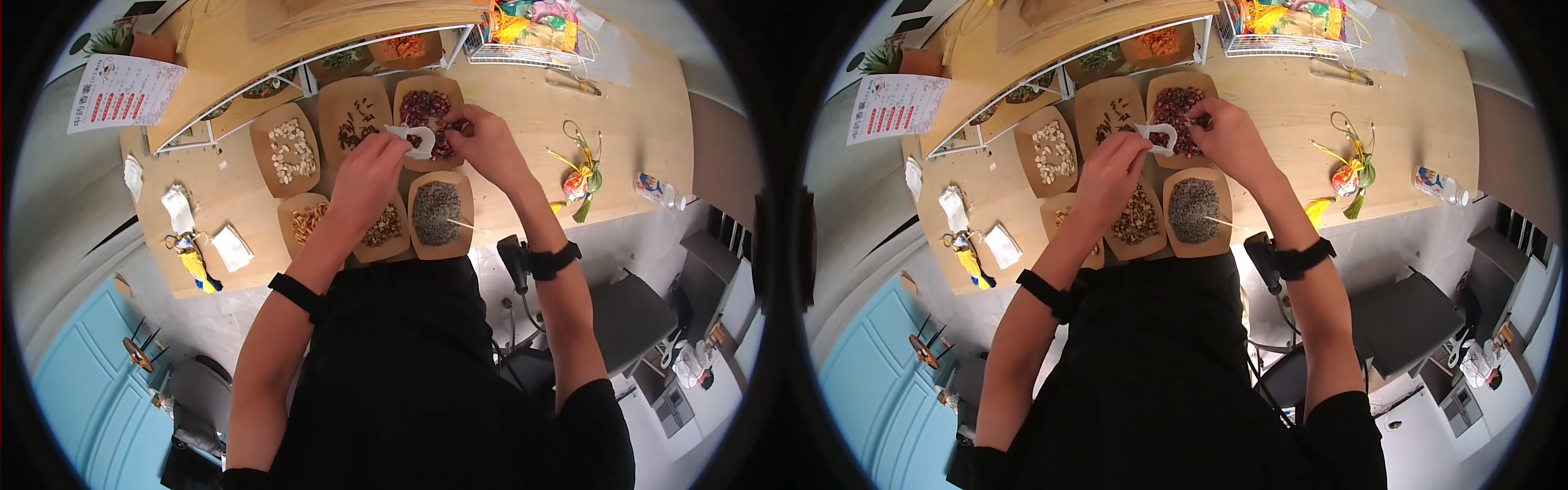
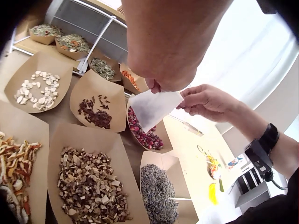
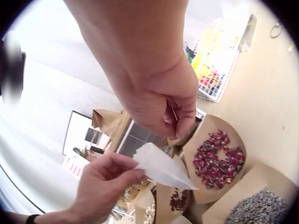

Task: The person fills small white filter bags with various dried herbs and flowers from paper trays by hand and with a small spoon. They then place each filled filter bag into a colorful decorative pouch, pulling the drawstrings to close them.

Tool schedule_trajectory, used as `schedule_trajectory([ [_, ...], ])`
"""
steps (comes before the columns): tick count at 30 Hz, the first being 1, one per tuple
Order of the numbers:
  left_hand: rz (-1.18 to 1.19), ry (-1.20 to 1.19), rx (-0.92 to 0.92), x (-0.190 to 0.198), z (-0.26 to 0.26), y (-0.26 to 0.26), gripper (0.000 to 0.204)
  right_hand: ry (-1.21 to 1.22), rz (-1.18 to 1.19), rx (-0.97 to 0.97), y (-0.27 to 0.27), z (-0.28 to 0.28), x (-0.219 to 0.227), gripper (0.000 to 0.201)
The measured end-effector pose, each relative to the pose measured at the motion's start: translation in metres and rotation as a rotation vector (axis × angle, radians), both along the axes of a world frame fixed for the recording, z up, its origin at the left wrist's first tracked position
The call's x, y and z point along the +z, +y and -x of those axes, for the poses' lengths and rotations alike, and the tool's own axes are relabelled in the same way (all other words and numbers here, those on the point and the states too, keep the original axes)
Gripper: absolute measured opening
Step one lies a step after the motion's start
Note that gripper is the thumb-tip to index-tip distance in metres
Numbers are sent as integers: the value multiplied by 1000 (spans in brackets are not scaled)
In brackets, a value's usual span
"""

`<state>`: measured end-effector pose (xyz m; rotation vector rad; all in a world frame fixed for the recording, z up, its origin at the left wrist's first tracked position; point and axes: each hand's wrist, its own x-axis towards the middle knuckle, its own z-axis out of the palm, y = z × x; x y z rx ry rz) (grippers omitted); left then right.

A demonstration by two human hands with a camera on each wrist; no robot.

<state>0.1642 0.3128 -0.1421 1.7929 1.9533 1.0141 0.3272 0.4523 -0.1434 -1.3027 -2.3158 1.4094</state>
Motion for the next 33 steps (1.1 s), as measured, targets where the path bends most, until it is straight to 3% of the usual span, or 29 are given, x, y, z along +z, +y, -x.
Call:
schedule_trajectory([
  [3, 14, 12, -13, -2, -3, 5, 13, 73, 31, 17, -10, 6, 34, 21],
  [9, 23, -4, -32, 0, -9, 9, 13, 104, -124, 201, -21, 14, 40, 22],
  [12, 6, -5, -10, 3, -7, 5, 14, 117, -19, 132, -23, 16, 42, 23],
  [14, 2, -8, 4, 3, -5, 1, 14, 274, 223, -116, -18, 16, 34, 19],
  [15, -4, -12, 12, 4, -3, -2, 14, 276, 225, -111, -10, 15, 19, 19],
  [17, 7, -1, 32, 3, 2, -12, 16, 42, -111, -61, 1, 10, -24, 28],
  [18, 12, 6, 45, 3, 5, -16, 17, 48, -114, -65, -4, 11, -37, 28],
  [20, 21, -1, 63, 2, 11, -24, 16, -154, -339, 204, -14, 14, -55, 41],
  [29, 66, 1, 110, 5, 17, -39, 15, -316, -450, 301, -29, 31, -89, 30],
  [33, 36, 9, 91, 6, 15, -34, 16, -279, -511, 267, -27, 24, -98, 21],
])
